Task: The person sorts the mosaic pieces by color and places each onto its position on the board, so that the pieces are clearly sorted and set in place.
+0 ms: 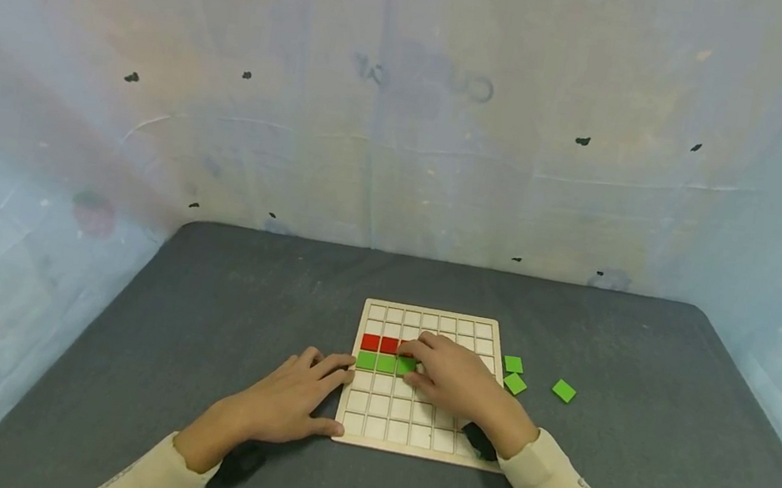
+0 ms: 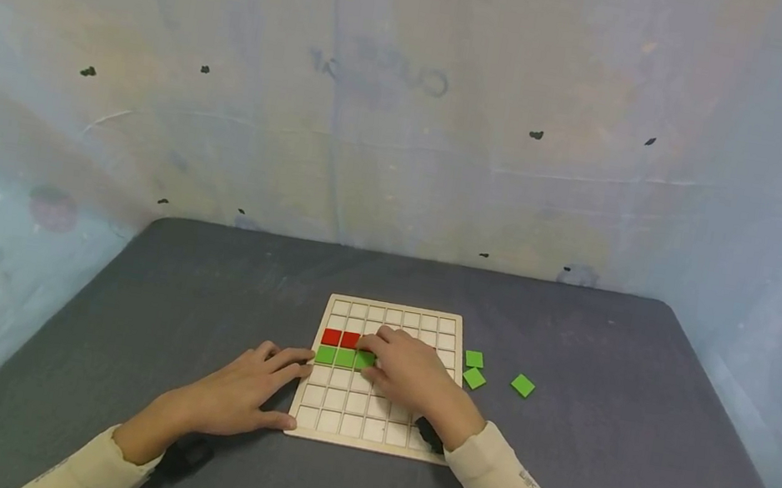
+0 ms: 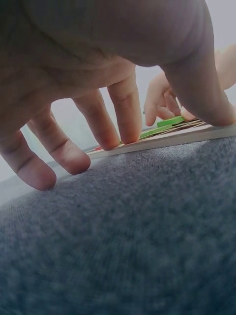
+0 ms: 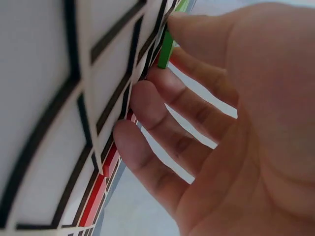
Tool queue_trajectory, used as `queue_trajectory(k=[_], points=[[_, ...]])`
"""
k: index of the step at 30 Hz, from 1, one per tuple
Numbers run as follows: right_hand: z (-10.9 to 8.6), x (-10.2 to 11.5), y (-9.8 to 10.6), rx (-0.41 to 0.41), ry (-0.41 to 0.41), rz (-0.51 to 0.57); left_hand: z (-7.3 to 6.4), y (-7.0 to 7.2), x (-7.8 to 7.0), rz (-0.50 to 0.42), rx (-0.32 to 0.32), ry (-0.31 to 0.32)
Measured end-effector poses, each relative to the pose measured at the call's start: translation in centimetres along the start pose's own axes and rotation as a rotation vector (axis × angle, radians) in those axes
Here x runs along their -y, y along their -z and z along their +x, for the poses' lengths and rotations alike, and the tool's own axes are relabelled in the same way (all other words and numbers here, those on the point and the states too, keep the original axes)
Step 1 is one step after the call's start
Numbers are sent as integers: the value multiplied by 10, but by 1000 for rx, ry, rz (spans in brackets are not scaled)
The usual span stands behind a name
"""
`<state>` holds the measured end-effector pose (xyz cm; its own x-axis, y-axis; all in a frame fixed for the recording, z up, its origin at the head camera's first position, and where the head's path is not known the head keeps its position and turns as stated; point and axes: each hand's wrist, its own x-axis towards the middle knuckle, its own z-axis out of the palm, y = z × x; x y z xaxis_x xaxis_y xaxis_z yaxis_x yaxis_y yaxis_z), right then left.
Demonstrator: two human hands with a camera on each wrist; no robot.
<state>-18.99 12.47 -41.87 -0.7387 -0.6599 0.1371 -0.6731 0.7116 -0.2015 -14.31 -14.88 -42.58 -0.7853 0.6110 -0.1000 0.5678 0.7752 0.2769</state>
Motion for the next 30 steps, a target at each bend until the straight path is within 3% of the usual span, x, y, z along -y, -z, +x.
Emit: queue_trajectory(k=[12, 30], points=[[-1, 5, -1, -11, -95, 19, -1, 0, -1, -1, 4, 4], [1, 4, -1, 5, -89, 36, 0, -1, 1, 8, -10, 2]])
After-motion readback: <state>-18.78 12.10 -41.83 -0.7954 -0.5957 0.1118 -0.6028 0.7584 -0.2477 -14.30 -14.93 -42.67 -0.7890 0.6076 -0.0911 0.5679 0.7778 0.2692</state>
